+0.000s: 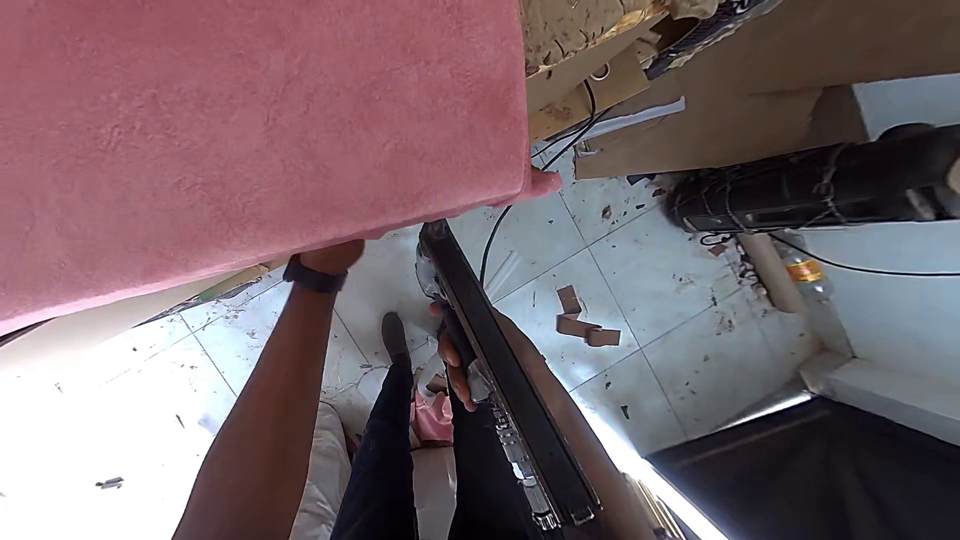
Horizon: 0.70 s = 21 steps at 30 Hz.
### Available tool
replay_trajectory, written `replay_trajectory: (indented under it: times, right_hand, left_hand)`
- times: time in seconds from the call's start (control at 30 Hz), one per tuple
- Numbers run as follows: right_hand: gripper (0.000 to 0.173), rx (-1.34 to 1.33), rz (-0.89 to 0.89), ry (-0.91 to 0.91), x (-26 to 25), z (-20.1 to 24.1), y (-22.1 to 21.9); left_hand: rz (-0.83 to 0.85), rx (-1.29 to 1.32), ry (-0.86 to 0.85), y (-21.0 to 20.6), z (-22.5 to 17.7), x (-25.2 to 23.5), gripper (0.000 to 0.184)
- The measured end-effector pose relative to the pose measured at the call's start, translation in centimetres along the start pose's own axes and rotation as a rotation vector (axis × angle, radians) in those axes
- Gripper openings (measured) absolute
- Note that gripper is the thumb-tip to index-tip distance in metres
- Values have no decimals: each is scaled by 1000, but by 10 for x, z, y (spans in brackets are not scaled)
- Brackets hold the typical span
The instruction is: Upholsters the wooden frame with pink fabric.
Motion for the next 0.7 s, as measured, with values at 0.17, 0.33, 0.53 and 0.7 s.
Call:
replay_trajectory:
  times: [0.17, 0.33, 0.53, 0.7]
  right_hand:
    - [50, 100, 7, -45, 2, 16, -14]
    - [47, 81, -3, -18, 2, 15, -13]
    - [51, -71, 82, 40, 14, 1, -6]
    - [53, -68, 66, 25, 19, -10, -18]
  left_hand:
    - [-34, 306, 42, 8, 8, 5, 18]
    - [283, 1195, 50, 14, -7, 10, 42]
    - [267, 1367, 103, 11, -19, 5, 23]
    - [184, 1140, -82, 11, -5, -7, 29]
Point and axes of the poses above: each hand's wrist, its own x-axis away from the middle knuckle, its own y-axis out of the back of the hand, z = x × y, the point moved 4 cm from there along -x, towards the middle knuckle, and after that the axes turned 9 degrees about y, right-handed, at the moved point
